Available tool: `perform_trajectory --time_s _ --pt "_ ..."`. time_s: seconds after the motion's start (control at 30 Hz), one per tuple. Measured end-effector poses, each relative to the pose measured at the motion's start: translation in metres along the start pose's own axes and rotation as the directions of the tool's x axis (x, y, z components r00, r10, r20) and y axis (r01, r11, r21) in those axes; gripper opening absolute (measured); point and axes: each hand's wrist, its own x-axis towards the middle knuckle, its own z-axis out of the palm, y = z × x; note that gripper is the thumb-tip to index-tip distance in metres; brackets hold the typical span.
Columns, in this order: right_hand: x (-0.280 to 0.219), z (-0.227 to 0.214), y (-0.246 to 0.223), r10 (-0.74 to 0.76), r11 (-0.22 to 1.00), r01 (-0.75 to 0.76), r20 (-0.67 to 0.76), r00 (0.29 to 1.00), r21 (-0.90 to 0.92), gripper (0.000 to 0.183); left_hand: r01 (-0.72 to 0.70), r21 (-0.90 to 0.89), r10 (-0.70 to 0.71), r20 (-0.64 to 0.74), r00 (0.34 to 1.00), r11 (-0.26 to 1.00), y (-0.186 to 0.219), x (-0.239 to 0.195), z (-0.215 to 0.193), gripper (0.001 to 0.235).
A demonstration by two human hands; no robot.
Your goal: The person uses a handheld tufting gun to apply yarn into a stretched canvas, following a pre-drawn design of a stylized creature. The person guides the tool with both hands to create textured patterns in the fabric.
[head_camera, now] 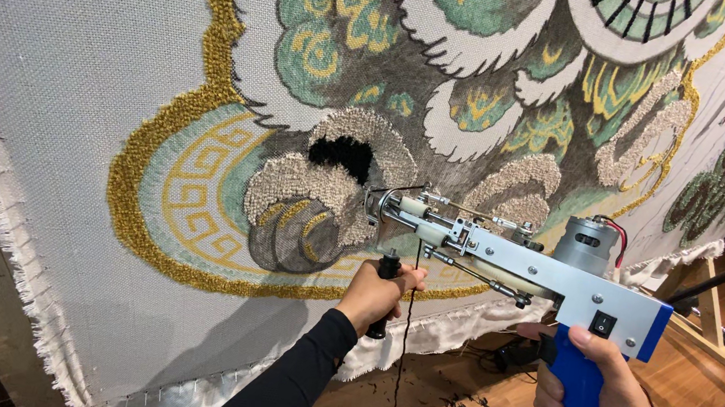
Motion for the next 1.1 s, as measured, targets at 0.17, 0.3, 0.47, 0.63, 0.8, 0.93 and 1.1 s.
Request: perform_trajectory --time_s 0.17,0.3,0.47,0.63,0.8,0.93,1.1 --pt "0.002 0.013 0.000 0.001 0.999 -0.004 -0.063 0.998 -0.042 0.065 0.042 0.065 -0.041 -0.011 0.999 0.997 0.002 0.006 -0.007 0.037" --pt "0.005 0.033 0.004 -0.002 1.000 0.000 -0.117 0.993 -0.015 0.054 0.039 0.025 -0.039 -0.021 0.999 0.999 0.005 0.013 -0.019 0.039" --pt "0.013 0.067 0.016 -0.042 0.998 0.037 -0.107 0.993 -0.043 0.049 0.039 -0.015 -0.040 -0.079 0.996 0.999 -0.005 0.034 -0.043 0.041" --pt "0.024 0.079 0.030 -0.062 0.998 0.061 -0.102 0.993 -0.020 0.044 0.032 0.015 -0.031 -0.095 0.995 0.999 -0.017 0.053 -0.060 0.041" --pt "0.032 0.077 0.038 -0.043 0.999 0.040 -0.100 0.994 -0.029 0.043 0.059 0.017 -0.057 -0.104 0.993 0.998 -0.015 0.054 -0.066 0.041" --pt "0.033 0.080 0.036 -0.006 1.000 0.002 -0.125 0.992 -0.029 0.042 0.053 0.024 -0.050 -0.091 0.995 0.998 -0.013 0.054 -0.069 0.042" --pt "0.030 0.087 0.026 -0.038 0.999 0.035 -0.125 0.991 -0.019 0.042 0.098 0.092 -0.089 -0.098 0.991 0.991 -0.001 0.055 -0.070 0.050"
